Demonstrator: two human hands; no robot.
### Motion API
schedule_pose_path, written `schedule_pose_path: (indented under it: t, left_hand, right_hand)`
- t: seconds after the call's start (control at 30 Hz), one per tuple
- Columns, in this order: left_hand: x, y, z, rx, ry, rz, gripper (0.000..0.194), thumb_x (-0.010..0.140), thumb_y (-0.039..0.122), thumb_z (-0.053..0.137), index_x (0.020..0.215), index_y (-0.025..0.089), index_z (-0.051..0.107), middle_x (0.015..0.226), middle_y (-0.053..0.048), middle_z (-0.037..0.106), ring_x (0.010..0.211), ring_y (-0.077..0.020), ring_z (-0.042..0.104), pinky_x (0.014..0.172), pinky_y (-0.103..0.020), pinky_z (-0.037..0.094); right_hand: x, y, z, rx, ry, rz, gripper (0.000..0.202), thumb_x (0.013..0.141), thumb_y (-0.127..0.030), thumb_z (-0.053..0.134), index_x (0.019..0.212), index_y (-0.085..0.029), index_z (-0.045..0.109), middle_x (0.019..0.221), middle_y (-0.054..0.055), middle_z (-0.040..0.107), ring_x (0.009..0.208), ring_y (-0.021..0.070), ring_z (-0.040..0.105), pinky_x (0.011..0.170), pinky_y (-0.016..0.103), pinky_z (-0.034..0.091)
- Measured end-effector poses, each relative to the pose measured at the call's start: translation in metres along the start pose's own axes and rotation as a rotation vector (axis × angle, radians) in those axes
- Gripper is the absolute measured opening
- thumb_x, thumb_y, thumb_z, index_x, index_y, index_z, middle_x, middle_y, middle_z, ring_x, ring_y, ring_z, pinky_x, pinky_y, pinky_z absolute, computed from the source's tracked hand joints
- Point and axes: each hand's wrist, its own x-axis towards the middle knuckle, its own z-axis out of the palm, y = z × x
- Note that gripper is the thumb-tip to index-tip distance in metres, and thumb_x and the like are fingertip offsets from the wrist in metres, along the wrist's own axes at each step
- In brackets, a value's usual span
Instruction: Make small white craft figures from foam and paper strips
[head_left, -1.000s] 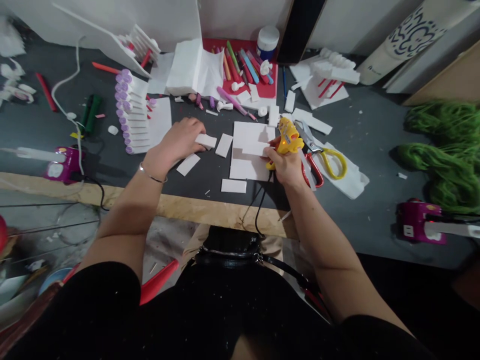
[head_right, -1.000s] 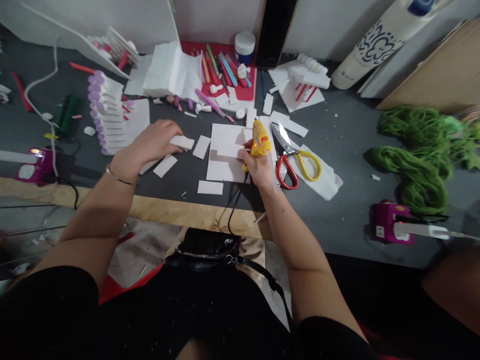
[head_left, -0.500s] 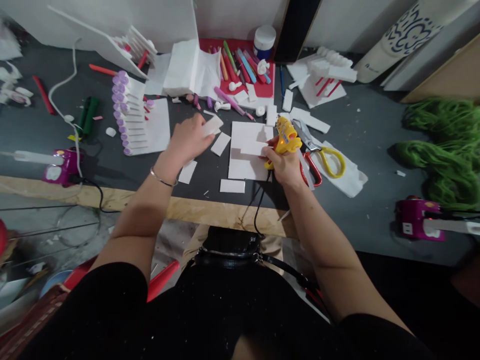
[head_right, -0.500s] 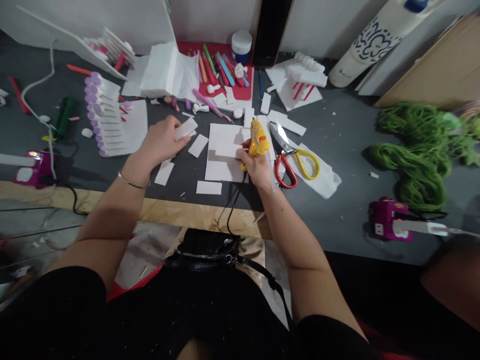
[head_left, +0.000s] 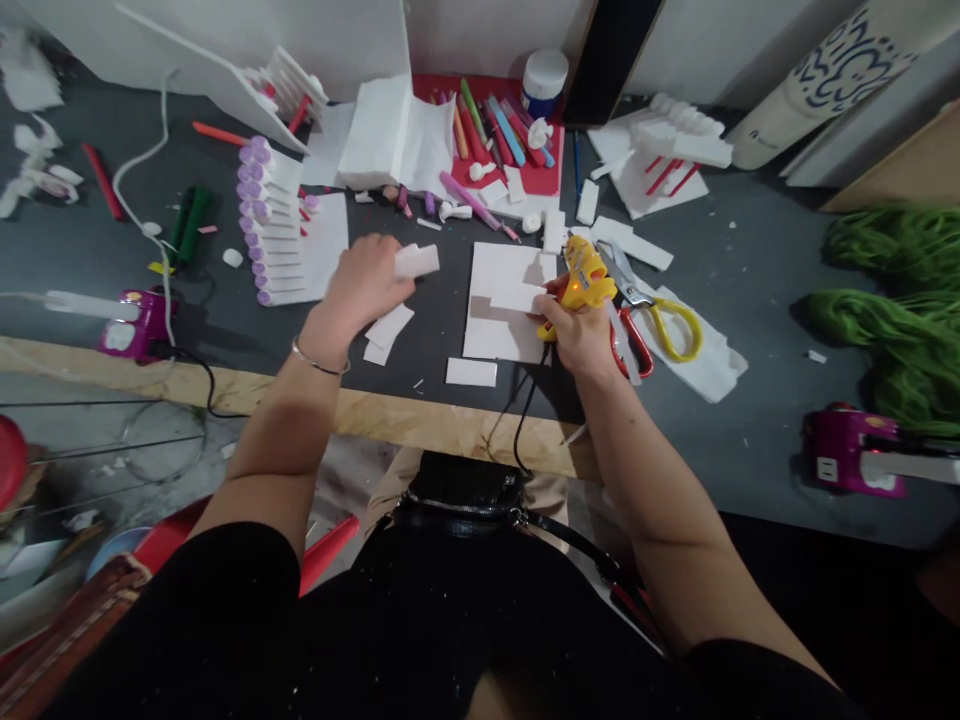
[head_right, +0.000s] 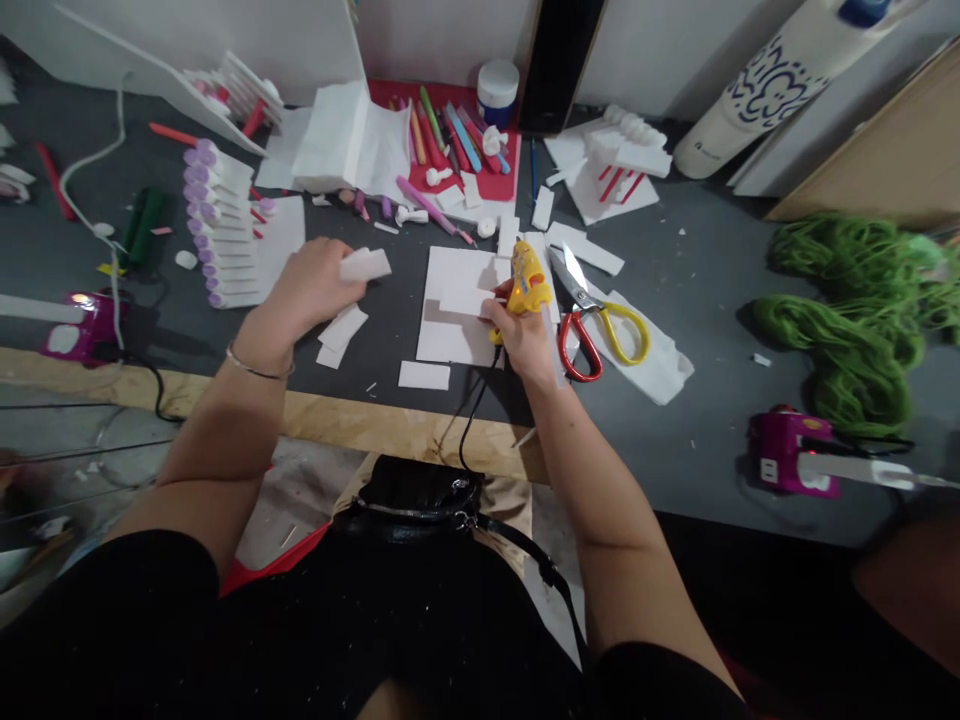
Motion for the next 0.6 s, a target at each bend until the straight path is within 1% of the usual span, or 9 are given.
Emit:
schedule_pose_path:
  t: [0.07, 0.13, 0.2, 0.23, 0.27, 0.33, 0.4, 0.47, 0.6]
  left_hand:
    - [0.0, -0.017, -0.006, -0.029, 0.039, -0.006, 0.045, 0.093, 0.029, 0.057, 0.134, 0.012, 0.059, 0.136, -0.017, 0.061, 0.133, -0.0364, 0.054, 0.112, -0.049, 0.045]
    - [0.002, -0.035, -0.01, -0.025, 0.029, 0.045, 0.046, 0.091, 0.028, 0.057, 0.133, 0.01, 0.059, 0.136, -0.017, 0.06, 0.133, -0.0342, 0.054, 0.114, -0.047, 0.044]
    - [0.006, -0.05, -0.009, -0.005, -0.05, 0.162, 0.049, 0.087, 0.025, 0.059, 0.132, 0.006, 0.059, 0.141, -0.02, 0.058, 0.136, -0.0342, 0.051, 0.116, -0.045, 0.042]
    - [0.008, -0.057, -0.008, 0.001, -0.086, 0.233, 0.049, 0.085, 0.023, 0.058, 0.131, 0.007, 0.06, 0.145, -0.02, 0.056, 0.138, -0.0333, 0.05, 0.118, -0.044, 0.041]
    - [0.01, -0.062, -0.006, 0.006, -0.126, 0.283, 0.05, 0.084, 0.022, 0.057, 0.132, 0.01, 0.06, 0.149, -0.018, 0.054, 0.14, -0.0319, 0.049, 0.119, -0.043, 0.04]
    - [0.013, -0.07, -0.001, 0.015, -0.174, 0.329, 0.056, 0.082, 0.021, 0.058, 0.137, 0.018, 0.059, 0.153, -0.011, 0.053, 0.141, -0.03, 0.05, 0.119, -0.043, 0.04]
    - [0.015, -0.071, 0.004, 0.038, -0.18, 0.329, 0.06, 0.08, 0.022, 0.06, 0.141, 0.022, 0.059, 0.152, -0.01, 0.054, 0.141, -0.0309, 0.05, 0.117, -0.042, 0.041]
    - [0.014, -0.067, 0.007, 0.057, -0.157, 0.311, 0.059, 0.081, 0.024, 0.062, 0.14, 0.021, 0.061, 0.146, -0.012, 0.057, 0.139, -0.032, 0.051, 0.116, -0.042, 0.041]
    - [0.009, -0.047, 0.012, 0.05, -0.071, 0.208, 0.054, 0.085, 0.032, 0.064, 0.137, 0.018, 0.062, 0.134, -0.015, 0.06, 0.132, -0.0346, 0.053, 0.113, -0.043, 0.044]
  right_hand:
    - [0.0, 0.001, -0.001, -0.016, -0.011, -0.014, 0.035, 0.073, -0.042, 0.076, 0.094, -0.028, 0.052, 0.094, -0.001, 0.061, 0.078, 0.0143, 0.064, 0.075, 0.034, 0.065]
    - [0.001, 0.002, -0.001, -0.026, -0.01, -0.022, 0.036, 0.073, -0.044, 0.077, 0.094, -0.028, 0.053, 0.094, -0.001, 0.061, 0.078, 0.0145, 0.064, 0.075, 0.035, 0.066]
    - [0.001, 0.003, -0.001, -0.023, 0.001, -0.018, 0.037, 0.072, -0.046, 0.077, 0.094, -0.028, 0.053, 0.096, -0.001, 0.062, 0.078, 0.0141, 0.064, 0.075, 0.034, 0.066]
    - [0.001, 0.003, -0.001, -0.018, 0.003, -0.013, 0.038, 0.072, -0.047, 0.077, 0.095, -0.028, 0.054, 0.098, -0.001, 0.063, 0.078, 0.0139, 0.064, 0.075, 0.033, 0.065]
    - [0.001, 0.003, -0.001, -0.012, 0.004, -0.009, 0.038, 0.072, -0.047, 0.078, 0.095, -0.028, 0.054, 0.098, -0.001, 0.063, 0.078, 0.0136, 0.065, 0.075, 0.033, 0.065]
    - [0.0, 0.003, 0.0, 0.008, 0.008, -0.009, 0.037, 0.071, -0.044, 0.078, 0.094, -0.028, 0.054, 0.099, -0.001, 0.063, 0.078, 0.0132, 0.065, 0.075, 0.032, 0.065]
    - [0.0, 0.002, 0.0, 0.026, 0.016, -0.015, 0.036, 0.07, -0.041, 0.078, 0.094, -0.027, 0.055, 0.097, -0.002, 0.063, 0.077, 0.0126, 0.065, 0.073, 0.031, 0.065]
    - [-0.001, 0.002, 0.0, 0.026, 0.022, -0.022, 0.035, 0.07, -0.04, 0.078, 0.093, -0.027, 0.055, 0.096, -0.002, 0.063, 0.077, 0.0124, 0.064, 0.072, 0.031, 0.064]
    - [-0.001, 0.001, 0.001, 0.011, 0.026, -0.021, 0.036, 0.071, -0.044, 0.078, 0.093, -0.028, 0.054, 0.096, -0.001, 0.062, 0.078, 0.0134, 0.063, 0.072, 0.032, 0.064]
